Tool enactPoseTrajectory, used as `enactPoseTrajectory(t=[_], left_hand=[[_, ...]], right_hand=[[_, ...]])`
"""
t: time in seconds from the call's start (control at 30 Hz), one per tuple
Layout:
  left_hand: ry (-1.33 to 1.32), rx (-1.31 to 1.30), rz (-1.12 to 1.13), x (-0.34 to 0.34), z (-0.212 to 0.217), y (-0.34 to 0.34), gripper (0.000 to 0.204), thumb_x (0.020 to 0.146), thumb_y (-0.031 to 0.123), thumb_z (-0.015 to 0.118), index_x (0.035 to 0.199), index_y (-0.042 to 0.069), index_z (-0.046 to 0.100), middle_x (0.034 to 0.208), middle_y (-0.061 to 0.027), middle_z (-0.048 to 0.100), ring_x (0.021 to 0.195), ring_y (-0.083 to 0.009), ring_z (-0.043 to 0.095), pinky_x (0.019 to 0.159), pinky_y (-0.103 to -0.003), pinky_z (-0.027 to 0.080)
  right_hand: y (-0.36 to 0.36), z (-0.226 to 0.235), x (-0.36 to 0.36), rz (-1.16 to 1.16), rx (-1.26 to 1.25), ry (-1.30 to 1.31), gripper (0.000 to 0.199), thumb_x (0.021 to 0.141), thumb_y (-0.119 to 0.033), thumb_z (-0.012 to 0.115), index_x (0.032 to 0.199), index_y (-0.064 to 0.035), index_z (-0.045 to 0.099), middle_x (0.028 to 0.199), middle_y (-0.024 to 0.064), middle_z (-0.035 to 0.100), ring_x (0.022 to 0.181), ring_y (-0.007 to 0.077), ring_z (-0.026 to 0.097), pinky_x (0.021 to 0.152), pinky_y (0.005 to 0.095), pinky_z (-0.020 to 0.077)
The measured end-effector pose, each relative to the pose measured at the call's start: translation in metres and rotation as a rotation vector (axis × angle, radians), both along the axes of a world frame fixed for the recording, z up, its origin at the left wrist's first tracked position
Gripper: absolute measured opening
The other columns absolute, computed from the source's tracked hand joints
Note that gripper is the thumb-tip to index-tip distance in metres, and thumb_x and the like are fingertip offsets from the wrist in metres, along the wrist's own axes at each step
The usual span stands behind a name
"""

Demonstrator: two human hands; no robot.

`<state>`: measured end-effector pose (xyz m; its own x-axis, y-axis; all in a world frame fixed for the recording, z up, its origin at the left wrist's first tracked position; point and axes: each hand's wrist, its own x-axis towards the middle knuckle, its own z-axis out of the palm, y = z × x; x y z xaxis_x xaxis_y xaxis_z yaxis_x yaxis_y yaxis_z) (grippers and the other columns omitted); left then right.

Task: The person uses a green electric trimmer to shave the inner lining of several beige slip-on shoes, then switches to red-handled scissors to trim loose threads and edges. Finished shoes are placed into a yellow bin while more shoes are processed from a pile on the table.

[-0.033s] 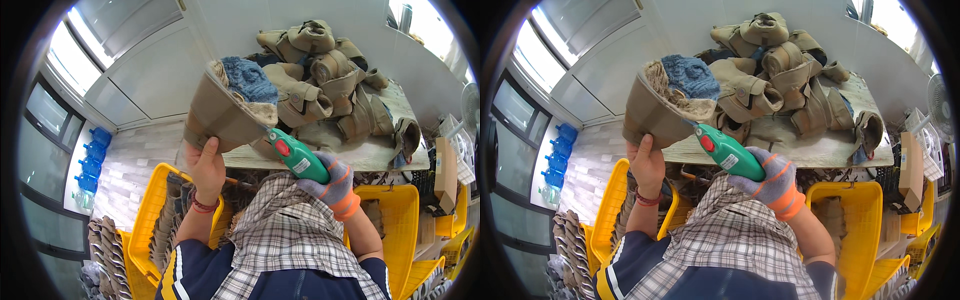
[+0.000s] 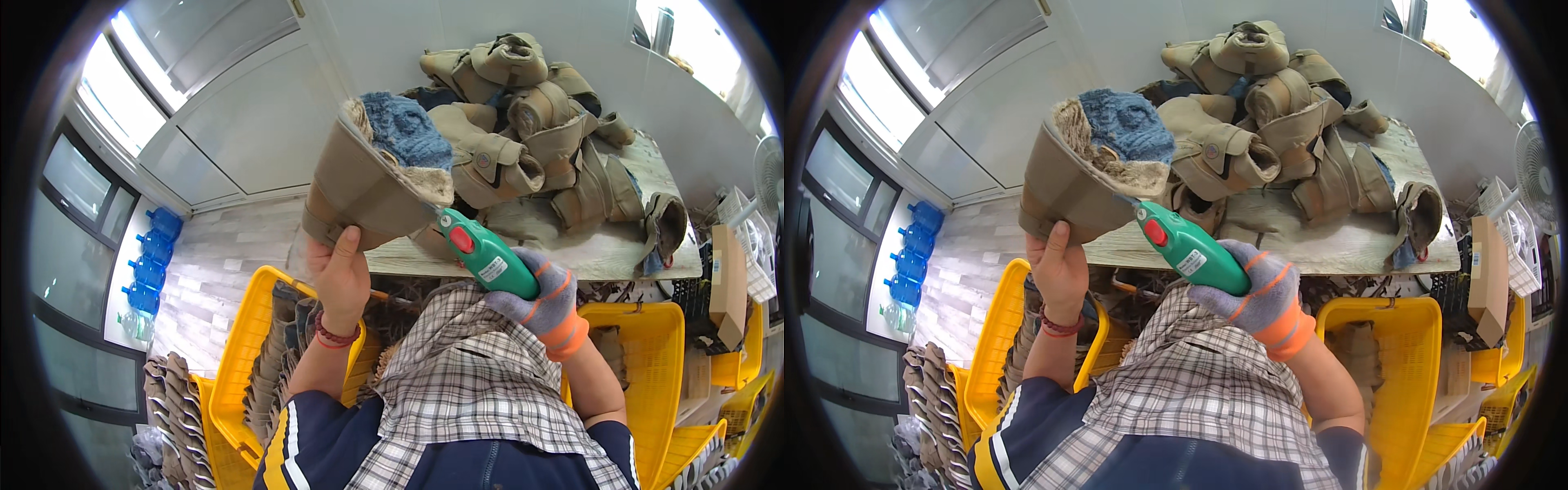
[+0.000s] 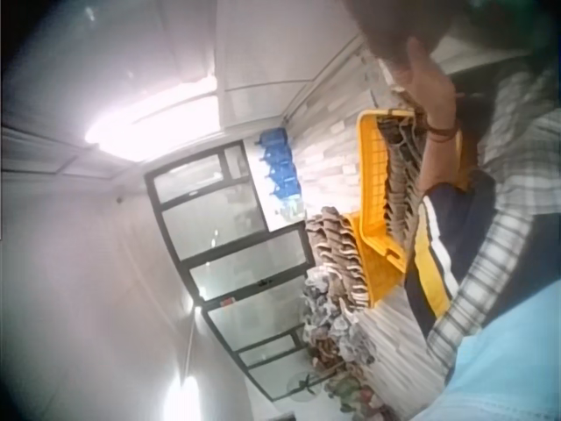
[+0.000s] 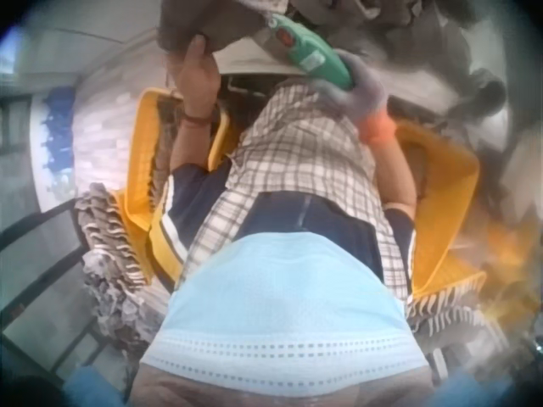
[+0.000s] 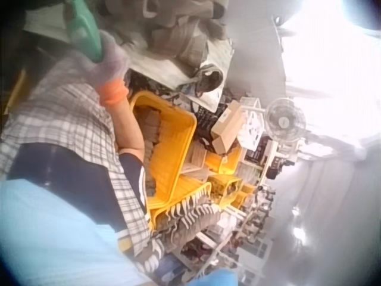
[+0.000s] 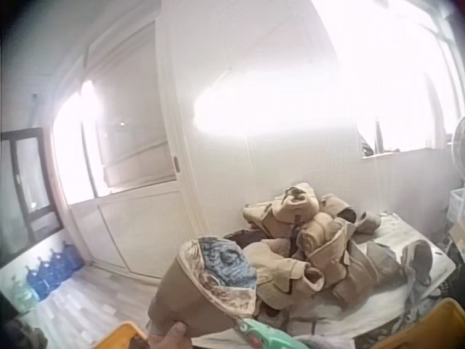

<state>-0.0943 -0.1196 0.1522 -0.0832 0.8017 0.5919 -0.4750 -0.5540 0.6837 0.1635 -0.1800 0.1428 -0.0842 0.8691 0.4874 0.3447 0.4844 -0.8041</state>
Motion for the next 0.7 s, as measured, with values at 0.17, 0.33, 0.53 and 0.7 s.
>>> enactPoseTrajectory(t=[0.17,0.33,0.53,0.7], left_hand=[[0.169,0.064,0.051,0.002,-0.023,-0.003,0.046,0.088,-0.004,0.054,0.132,0.001,0.044,0.128,-0.0105,0.052,0.116,-0.0203,0.051,0.1,-0.036,0.039],[0.484,0.083,0.248,-0.001,-0.036,-0.007,0.029,0.083,-0.003,0.063,0.112,-0.002,0.057,0.117,-0.0125,0.057,0.101,-0.0215,0.057,0.088,-0.031,0.044],[1.066,0.37,0.496,-0.011,-0.035,-0.007,0.026,0.075,0.0,0.065,0.101,0.003,0.065,0.114,-0.0176,0.056,0.106,-0.0356,0.053,0.097,-0.045,0.036],[1.455,0.61,0.546,-0.009,-0.034,-0.009,0.032,0.07,0.003,0.061,0.102,0.007,0.067,0.113,-0.0157,0.058,0.113,-0.0376,0.048,0.099,-0.052,0.03]], right_hand=[[-0.002,0.008,-0.003,0.042,-0.262,0.203,0.055,0.068,-0.03,0.082,0.108,0.0012,0.06,0.076,0.0089,0.066,0.064,0.0115,0.064,0.059,0.0252,0.0509],[0.003,0.012,0.0,0.062,-0.288,0.251,0.056,0.07,-0.03,0.081,0.11,0.002,0.059,0.079,0.0073,0.067,0.067,0.0084,0.062,0.061,0.024,0.0511],[0.005,0.014,0.0,0.026,-0.292,0.254,0.052,0.074,-0.027,0.078,0.111,0.0028,0.057,0.079,0.0068,0.067,0.069,0.0088,0.063,0.062,0.0234,0.0516],[0.01,0.012,0.001,-0.031,-0.419,0.28,0.048,0.076,-0.027,0.077,0.109,0.0027,0.058,0.078,0.0051,0.066,0.065,0.007,0.06,0.057,0.0218,0.0493]])
